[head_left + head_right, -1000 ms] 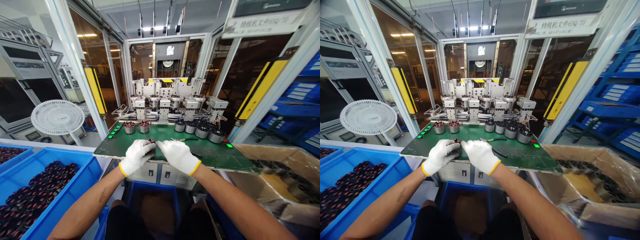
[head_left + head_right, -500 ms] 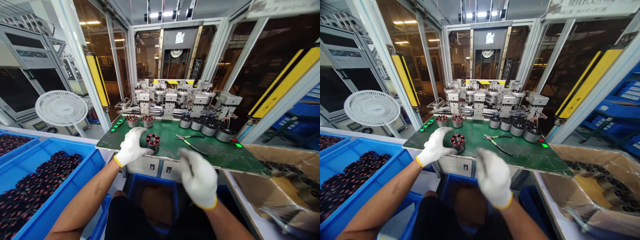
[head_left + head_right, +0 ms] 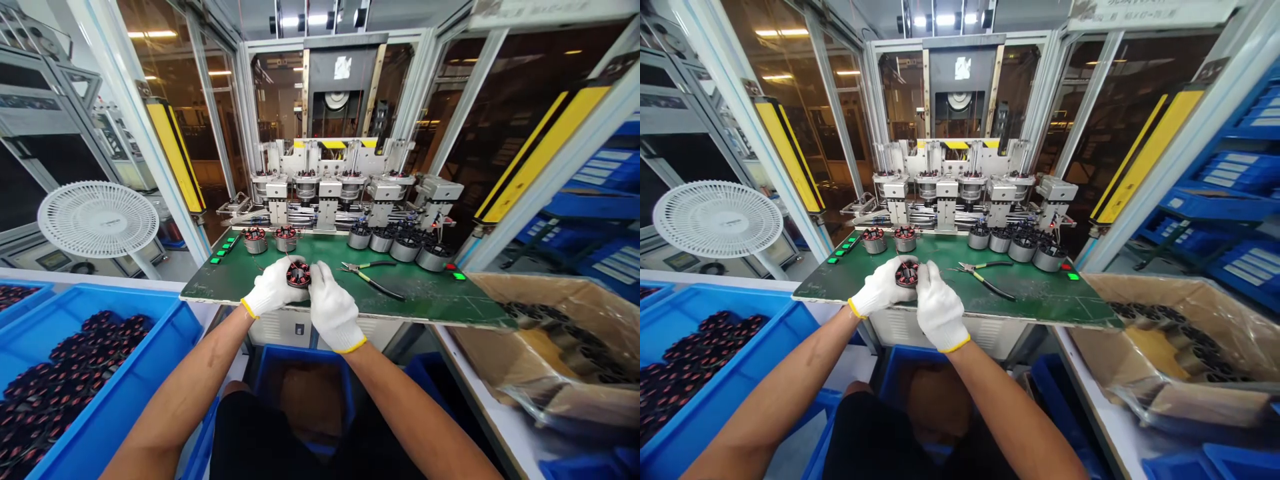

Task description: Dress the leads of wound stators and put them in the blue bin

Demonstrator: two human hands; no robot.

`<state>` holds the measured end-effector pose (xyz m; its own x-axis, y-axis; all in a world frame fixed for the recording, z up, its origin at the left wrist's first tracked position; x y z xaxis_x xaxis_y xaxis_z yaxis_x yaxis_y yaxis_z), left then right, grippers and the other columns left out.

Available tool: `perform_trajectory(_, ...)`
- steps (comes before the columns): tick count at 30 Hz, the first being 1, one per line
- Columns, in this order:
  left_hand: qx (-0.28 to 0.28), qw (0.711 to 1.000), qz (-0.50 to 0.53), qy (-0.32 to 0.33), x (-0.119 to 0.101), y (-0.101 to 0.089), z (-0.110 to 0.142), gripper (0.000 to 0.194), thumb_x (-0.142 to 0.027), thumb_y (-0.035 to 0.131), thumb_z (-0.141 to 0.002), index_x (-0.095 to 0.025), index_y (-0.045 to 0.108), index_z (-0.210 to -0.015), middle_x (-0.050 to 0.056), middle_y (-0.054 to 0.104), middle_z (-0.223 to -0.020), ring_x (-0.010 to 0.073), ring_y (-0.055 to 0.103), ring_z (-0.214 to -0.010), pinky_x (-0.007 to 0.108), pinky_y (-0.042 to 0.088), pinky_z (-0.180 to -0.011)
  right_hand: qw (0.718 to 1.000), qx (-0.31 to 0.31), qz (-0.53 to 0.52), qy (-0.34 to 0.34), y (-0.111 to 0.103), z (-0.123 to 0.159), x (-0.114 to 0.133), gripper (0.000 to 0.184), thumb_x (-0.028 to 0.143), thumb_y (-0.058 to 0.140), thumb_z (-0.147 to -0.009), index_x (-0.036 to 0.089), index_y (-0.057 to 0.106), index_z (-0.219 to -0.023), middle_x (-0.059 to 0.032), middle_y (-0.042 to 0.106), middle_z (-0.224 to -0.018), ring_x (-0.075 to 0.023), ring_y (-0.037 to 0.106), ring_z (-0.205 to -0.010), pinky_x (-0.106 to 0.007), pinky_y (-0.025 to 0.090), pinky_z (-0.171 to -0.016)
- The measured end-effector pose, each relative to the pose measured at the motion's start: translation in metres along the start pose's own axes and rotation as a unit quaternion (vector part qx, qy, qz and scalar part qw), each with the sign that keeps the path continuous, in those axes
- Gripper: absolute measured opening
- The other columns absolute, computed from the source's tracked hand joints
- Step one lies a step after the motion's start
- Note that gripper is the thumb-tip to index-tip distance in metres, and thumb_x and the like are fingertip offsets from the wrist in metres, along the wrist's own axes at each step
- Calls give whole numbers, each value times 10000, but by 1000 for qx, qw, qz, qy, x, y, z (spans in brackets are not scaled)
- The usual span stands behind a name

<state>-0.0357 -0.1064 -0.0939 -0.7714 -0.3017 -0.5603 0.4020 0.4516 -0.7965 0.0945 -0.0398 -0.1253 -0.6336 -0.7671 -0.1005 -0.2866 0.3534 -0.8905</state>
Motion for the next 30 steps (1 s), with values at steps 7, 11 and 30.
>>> perform_trajectory(7, -2, 1000, 3, 11, 4, 2, -3, 655, -428, 735, -587, -333, 539, -1205, 7, 653, -1151, 270, 636, -1027, 372, 495, -882, 979, 71, -177, 66, -16, -8, -2, 330, 252, 307, -956, 130, 613, -966, -159, 627, -887, -243, 626, -801, -315, 460, -664)
perform_trajectory(11, 4, 1000, 6, 4, 5, 2, -3, 680, -431, 736, -570, -326, 535, -1210, 13, 650, -1156, 281, 627, -1050, 373, 500, -878, 888, 215, -404, 31, -11, -25, -20, 436, 354, 270, -958, 140, 632, -843, -89, 636, -726, -146, 576, -572, -241, 446, -540)
perform_trajectory(30, 13, 999, 35, 15, 12, 4, -5, 686, -449, 758, -538, -342, 547, -1182, -12, 661, -1124, 271, 636, -1015, 347, 515, -816, 909, 222, -354, 4, -18, -41, -31, 568, 426, 144, -1000, 141, 611, -844, -97, 659, -745, -152, 600, -574, -251, 443, -522)
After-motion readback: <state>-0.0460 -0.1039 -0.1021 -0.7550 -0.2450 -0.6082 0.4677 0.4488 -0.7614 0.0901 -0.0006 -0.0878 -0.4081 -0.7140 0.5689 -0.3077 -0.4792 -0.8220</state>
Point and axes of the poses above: each hand's wrist, its own z-axis away from the middle knuckle, its own y-axis out of the palm, x = y × z, the point moved 1 cm from there along -z, towards the middle knuckle
